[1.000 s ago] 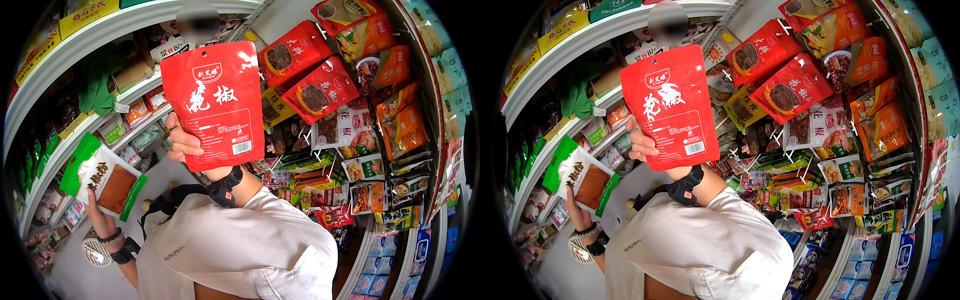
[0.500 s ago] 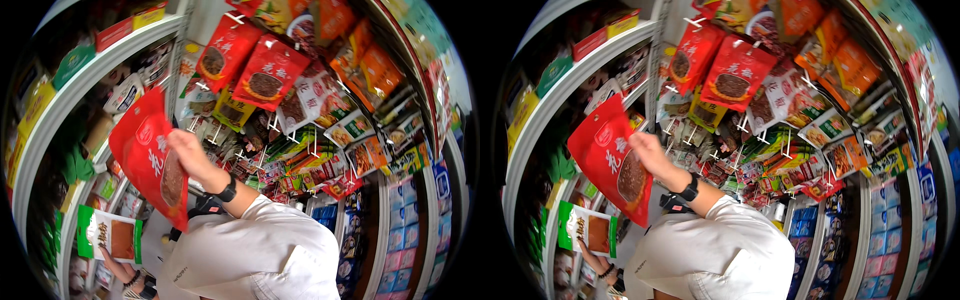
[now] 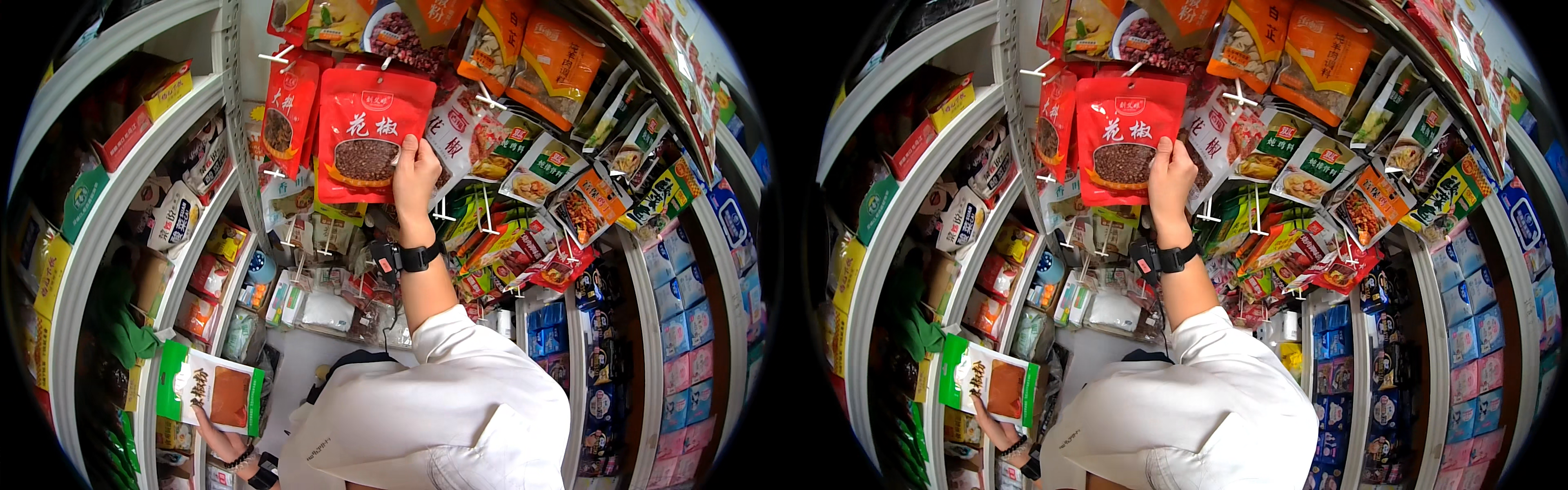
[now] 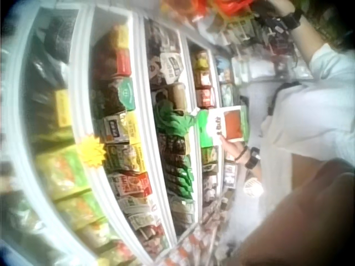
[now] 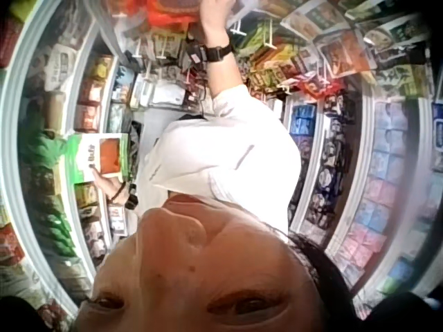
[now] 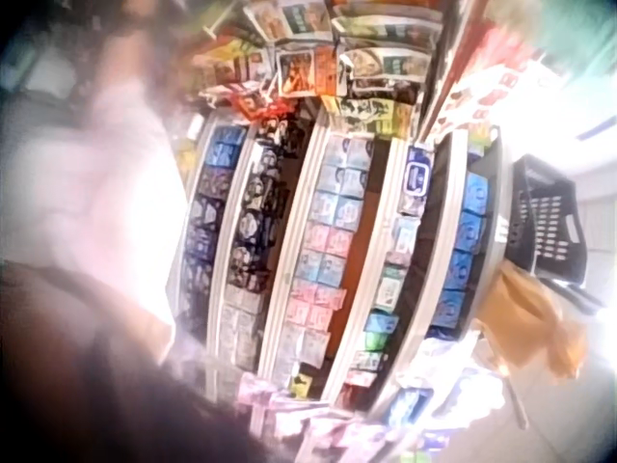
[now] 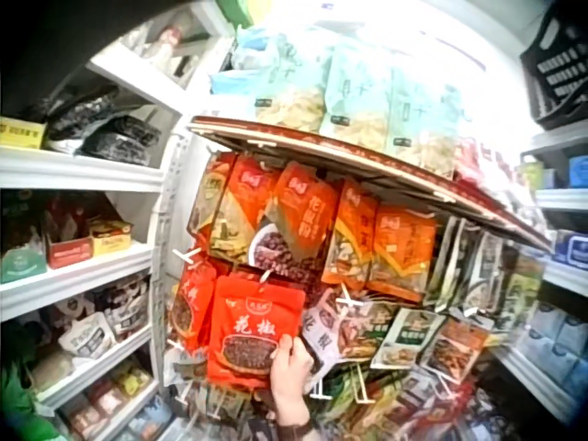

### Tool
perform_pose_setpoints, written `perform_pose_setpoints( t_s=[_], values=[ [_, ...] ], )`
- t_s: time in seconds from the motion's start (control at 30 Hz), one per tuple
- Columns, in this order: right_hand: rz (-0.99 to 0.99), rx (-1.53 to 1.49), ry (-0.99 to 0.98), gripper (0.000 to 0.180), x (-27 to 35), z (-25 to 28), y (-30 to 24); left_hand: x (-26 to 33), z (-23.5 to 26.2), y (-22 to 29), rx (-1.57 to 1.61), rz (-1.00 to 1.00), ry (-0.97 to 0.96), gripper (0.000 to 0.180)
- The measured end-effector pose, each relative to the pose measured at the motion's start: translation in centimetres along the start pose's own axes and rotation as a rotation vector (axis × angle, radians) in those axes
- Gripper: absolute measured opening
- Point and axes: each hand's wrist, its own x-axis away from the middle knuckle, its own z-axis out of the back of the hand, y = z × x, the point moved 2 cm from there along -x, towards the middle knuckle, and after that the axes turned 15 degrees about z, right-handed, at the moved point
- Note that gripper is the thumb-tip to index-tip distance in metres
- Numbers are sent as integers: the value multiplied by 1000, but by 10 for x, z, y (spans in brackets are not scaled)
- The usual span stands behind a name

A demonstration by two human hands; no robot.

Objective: The person is stocking a retail shelf with various packaged food items. They repeatedly pick up red and green packets from a lower area, examine them, and hang them on white hooks on the shelf. The person also uses a blue cloth to wipe the shelf surface and the hanging hooks between placing items.

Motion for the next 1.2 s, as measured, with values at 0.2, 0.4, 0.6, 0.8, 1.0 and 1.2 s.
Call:
perform_pose_setpoints(
  t_s=[0.2,0.4,0.6,0.8,1.0,1.2],
  values=[
    [-23,36,-16,35,4,-2,1,-3,2,1,-17,20,3,55],
    [-122,44,-85,22,-8,-6,4,-12,-3,2,-33,10,-16,53],
    [171,-165,-40,30,42,11,-59,-15,-65,14,-187,-2,-215,43],
    [-376,-963,-928,45,136,-9,-103,-18,-182,16,-336,50,-575,39],
    [-337,-755,-272,25,73,13,-54,-9,-258,21,-527,-44,-736,44],
    [-76,-433,-132,28,-8,16,0,-22,-244,-4,-506,86,-700,24]
  ],
)
